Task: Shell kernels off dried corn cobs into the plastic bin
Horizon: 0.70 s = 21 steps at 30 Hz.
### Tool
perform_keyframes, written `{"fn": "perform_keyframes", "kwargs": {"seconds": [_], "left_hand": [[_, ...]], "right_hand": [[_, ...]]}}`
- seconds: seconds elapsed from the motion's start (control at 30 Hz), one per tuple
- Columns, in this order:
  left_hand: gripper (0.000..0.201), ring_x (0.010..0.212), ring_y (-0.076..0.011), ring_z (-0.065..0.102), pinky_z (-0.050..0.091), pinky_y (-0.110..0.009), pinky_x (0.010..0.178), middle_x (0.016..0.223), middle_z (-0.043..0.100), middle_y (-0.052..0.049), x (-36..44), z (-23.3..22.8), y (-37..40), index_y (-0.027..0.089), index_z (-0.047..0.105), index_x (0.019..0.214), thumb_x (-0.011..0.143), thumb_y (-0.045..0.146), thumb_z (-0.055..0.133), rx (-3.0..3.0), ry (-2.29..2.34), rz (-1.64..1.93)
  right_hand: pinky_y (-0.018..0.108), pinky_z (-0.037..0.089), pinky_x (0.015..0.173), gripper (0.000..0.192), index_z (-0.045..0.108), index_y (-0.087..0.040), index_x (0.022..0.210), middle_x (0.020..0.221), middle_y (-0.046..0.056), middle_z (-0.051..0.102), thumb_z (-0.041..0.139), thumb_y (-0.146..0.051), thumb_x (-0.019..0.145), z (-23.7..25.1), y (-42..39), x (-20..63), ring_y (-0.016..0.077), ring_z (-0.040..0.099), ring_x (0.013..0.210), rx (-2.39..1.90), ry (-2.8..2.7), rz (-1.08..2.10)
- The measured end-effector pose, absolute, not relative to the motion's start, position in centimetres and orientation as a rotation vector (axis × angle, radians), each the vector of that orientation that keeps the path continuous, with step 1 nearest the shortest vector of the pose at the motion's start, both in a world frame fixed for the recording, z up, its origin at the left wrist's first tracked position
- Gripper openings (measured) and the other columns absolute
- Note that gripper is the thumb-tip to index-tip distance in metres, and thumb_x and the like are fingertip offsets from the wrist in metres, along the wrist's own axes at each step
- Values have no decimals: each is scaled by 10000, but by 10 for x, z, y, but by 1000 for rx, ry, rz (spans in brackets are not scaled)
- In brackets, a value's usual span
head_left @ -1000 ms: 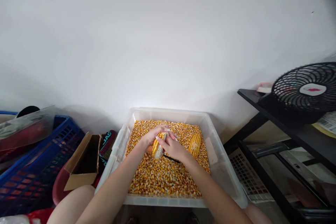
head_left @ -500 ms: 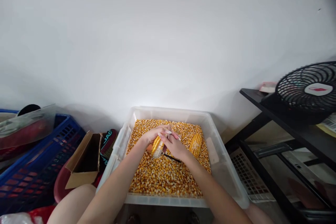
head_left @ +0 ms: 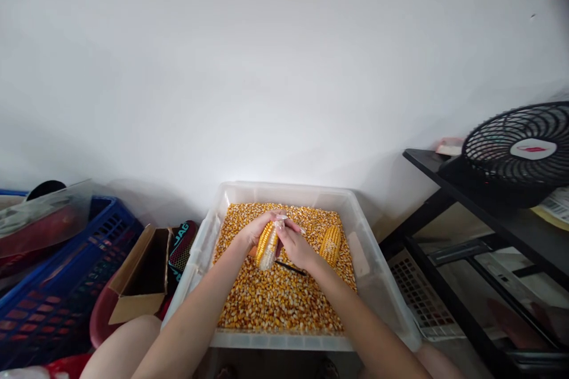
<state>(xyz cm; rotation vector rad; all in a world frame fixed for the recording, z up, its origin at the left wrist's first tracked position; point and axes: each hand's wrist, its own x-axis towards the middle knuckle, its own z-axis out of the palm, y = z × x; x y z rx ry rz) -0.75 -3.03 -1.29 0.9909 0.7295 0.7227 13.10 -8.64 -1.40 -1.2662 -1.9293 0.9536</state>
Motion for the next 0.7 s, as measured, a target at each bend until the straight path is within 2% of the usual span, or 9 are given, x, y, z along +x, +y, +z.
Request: {"fn": "perform_keyframes", "kwargs": {"seconds": [0.1,0.23,0.5,0.7], "left_hand": [[336,620,-237,620,459,-317,534,614,647,-85,-3,-2,-27,139,603,709,708,454,487,1032,625,592],[206,766,-212,642,460,-307,739,680,676,-55,1,9,-26,158,551,698,730,361,552,1244,576,760],[212,763,-207,645,455,-311,763,645,664,-18,1,6,-34,189,479,675,751,370,558,1301,610,767],[205,702,-214,646,472,-301,659,607,647,-28,1,-4,-32,185,478,666,719,359,572,1172,567,739]], "right_hand": [[306,450,763,503,606,-175,995,907,68,646,274,-544,912,-13,-84,127,193,599,849,-1247,-1883,892],[273,444,691,404,589,-186,987,866,54,648,541,-541,800,-12,-85,119,184,596,781,-1341,-1841,804],[279,425,689,350,559,-173,989,871,52,609,470,-486,860,-18,-88,125,178,566,790,-1345,-2017,854],[307,426,758,370,543,-188,1007,964,69,593,413,-510,881,-16,-90,128,200,560,879,-1348,-2076,930]]}}
